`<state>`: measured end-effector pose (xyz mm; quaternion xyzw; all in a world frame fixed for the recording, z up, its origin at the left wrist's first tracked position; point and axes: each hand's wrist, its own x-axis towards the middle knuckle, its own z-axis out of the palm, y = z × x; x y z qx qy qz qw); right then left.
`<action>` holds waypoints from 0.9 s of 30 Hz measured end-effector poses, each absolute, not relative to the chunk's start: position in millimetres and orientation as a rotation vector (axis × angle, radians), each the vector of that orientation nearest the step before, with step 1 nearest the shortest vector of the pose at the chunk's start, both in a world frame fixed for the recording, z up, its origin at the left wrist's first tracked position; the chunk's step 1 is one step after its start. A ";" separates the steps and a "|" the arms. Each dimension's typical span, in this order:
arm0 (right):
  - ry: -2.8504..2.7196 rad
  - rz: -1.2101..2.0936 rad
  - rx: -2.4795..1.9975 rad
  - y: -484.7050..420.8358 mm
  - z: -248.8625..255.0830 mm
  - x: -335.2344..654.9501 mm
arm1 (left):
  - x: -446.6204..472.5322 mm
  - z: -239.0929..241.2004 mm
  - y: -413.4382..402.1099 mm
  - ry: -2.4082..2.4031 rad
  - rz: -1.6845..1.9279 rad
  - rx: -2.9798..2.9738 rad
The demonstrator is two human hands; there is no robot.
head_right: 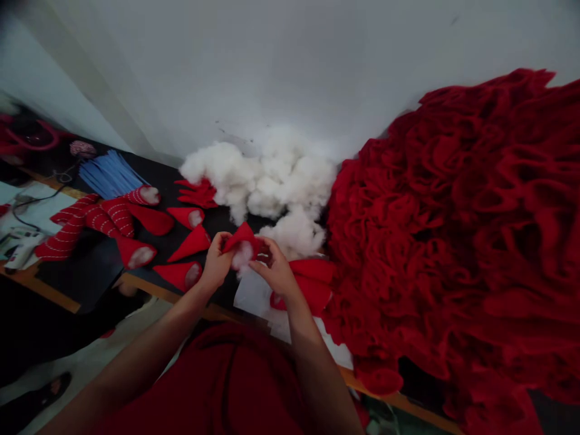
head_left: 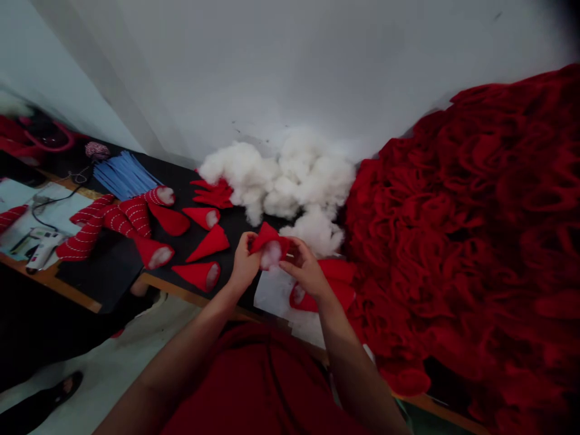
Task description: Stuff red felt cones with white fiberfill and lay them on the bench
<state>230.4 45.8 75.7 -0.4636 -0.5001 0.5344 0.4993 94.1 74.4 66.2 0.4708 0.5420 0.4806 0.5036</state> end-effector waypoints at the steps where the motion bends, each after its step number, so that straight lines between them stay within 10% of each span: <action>1: -1.195 1.241 -1.176 44.9 73.0 228.3 | 95.2 65.8 73.0 1.300 1.153 1.156; 9: -1.089 0.502 -1.681 56.0 49.8 212.6 | 102.2 59.7 56.7 1.235 1.110 1.342; 27: -1.146 0.771 -1.480 46.2 55.1 206.8 | 85.6 47.9 59.7 1.250 1.160 1.623</action>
